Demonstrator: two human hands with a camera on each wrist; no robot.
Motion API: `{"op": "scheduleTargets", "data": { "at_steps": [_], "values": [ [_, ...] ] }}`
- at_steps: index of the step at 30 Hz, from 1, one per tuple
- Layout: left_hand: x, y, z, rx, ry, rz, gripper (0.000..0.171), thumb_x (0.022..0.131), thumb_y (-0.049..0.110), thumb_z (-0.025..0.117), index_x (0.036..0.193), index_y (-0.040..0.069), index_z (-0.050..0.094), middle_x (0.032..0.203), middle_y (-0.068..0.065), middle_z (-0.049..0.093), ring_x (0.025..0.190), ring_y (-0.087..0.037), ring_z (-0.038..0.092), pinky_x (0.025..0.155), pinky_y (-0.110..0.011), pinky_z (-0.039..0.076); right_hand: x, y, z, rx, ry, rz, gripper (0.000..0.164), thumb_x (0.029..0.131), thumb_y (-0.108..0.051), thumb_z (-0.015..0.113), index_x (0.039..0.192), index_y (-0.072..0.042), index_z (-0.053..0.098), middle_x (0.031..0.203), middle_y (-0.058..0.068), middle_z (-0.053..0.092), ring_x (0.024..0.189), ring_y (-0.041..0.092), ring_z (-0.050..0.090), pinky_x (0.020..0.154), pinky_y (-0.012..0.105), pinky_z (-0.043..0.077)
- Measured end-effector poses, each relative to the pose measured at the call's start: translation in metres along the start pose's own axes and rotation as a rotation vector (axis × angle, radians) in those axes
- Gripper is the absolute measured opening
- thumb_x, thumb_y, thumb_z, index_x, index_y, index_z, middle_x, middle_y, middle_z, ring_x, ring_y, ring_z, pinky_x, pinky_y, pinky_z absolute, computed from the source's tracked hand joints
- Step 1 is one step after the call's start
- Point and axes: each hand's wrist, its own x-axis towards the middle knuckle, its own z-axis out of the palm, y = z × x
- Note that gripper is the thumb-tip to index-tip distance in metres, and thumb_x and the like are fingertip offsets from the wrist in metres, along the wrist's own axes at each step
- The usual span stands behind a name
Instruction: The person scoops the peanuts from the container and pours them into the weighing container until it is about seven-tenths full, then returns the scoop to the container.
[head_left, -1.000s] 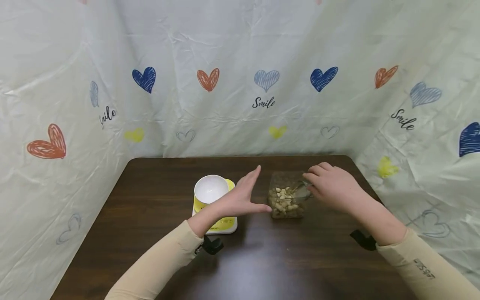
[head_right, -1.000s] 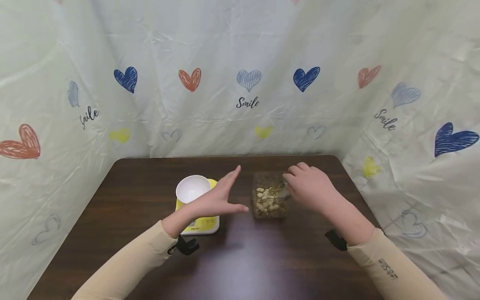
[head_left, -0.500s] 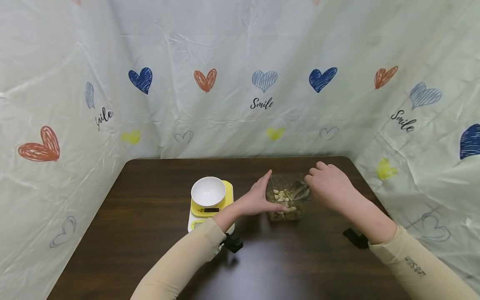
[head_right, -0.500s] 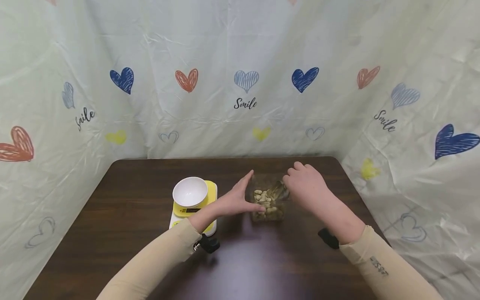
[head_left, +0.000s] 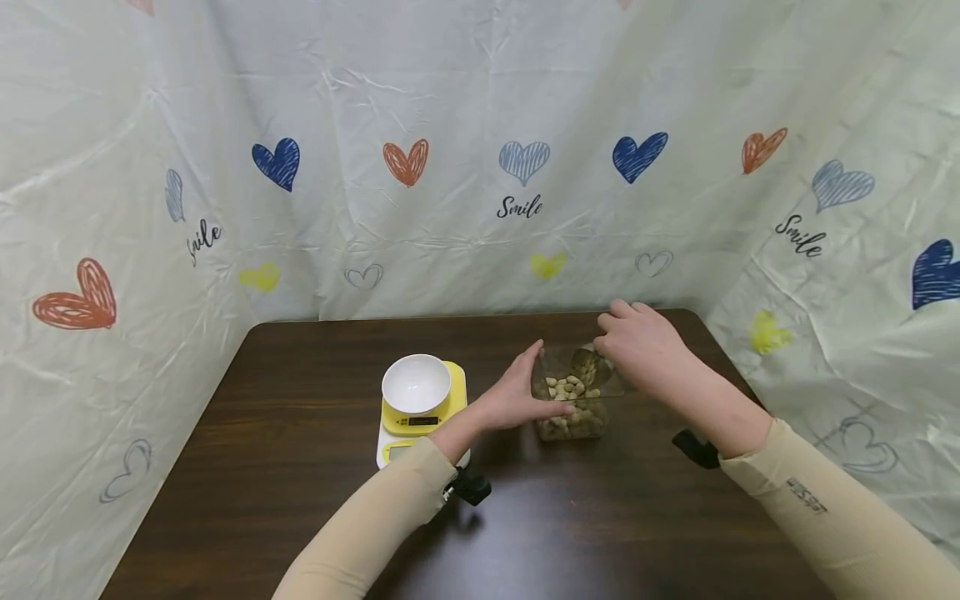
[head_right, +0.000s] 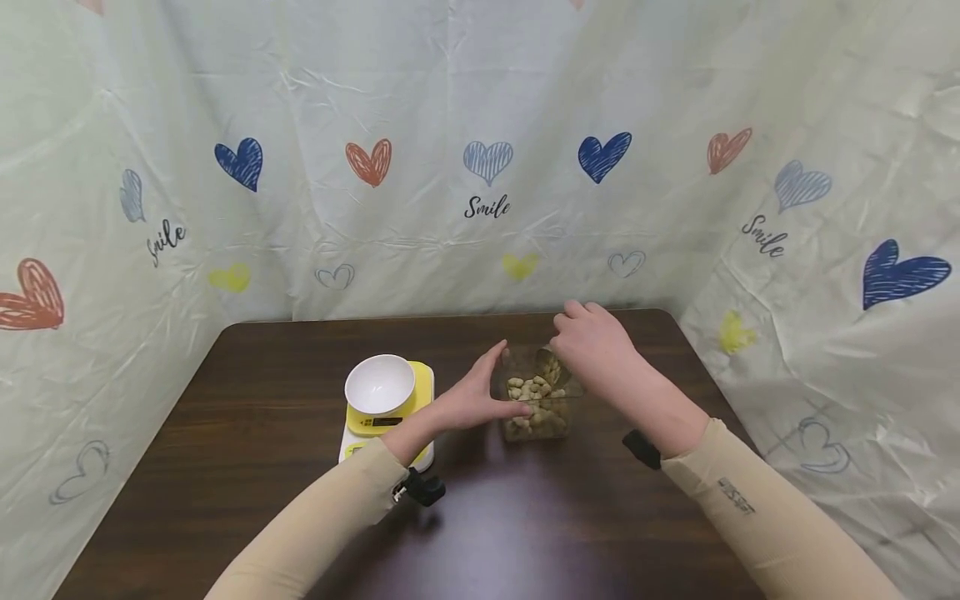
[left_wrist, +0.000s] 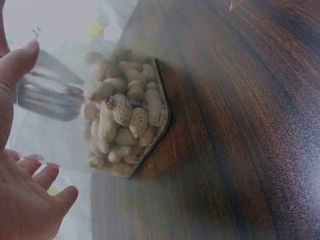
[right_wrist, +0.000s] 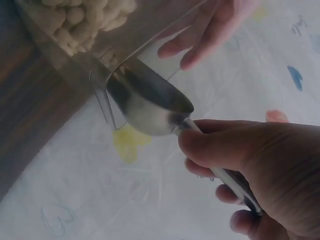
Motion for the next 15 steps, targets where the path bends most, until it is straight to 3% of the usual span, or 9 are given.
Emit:
{"op": "scheduleTargets", "data": {
  "at_steps": [7, 12, 15],
  "values": [
    [0.001, -0.001, -0.002, 0.029, 0.001, 0.009, 0.113, 0.085, 0.052, 0.081, 0.166, 0.024, 0.007, 0.166, -0.005, 0.022, 0.149, -0.02, 0.029, 0.114, -0.045, 0.035, 0.011, -0.004, 0.018, -0.077, -0.017, -0.085, 0.019, 0.075, -0.006, 0.089, 0.069, -0.015, 0.074, 0.08, 0.005, 0.059, 0.078, 0.026, 0.043, 0.066, 0.035, 0.039],
    [0.002, -0.001, -0.002, 0.025, -0.01, 0.008, 0.114, 0.084, 0.054, 0.08, 0.166, 0.024, 0.007, 0.165, -0.003, 0.024, 0.148, -0.019, 0.03, 0.113, -0.045, 0.036, 0.015, 0.002, 0.027, 0.001, -0.089, -0.091, 0.015, 0.077, -0.004, 0.088, 0.075, -0.013, 0.075, 0.078, 0.006, 0.058, 0.076, 0.026, 0.04, 0.068, 0.037, 0.04],
    [0.002, -0.001, -0.001, 0.023, -0.004, 0.013, 0.113, 0.084, 0.055, 0.08, 0.166, 0.023, 0.008, 0.163, -0.004, 0.027, 0.148, -0.022, 0.031, 0.113, -0.045, 0.036, 0.014, 0.008, 0.028, 0.11, -0.123, -0.071, 0.014, 0.08, -0.002, 0.085, 0.08, -0.013, 0.077, 0.076, 0.003, 0.059, 0.073, 0.024, 0.04, 0.069, 0.038, 0.039]
  ]
}}
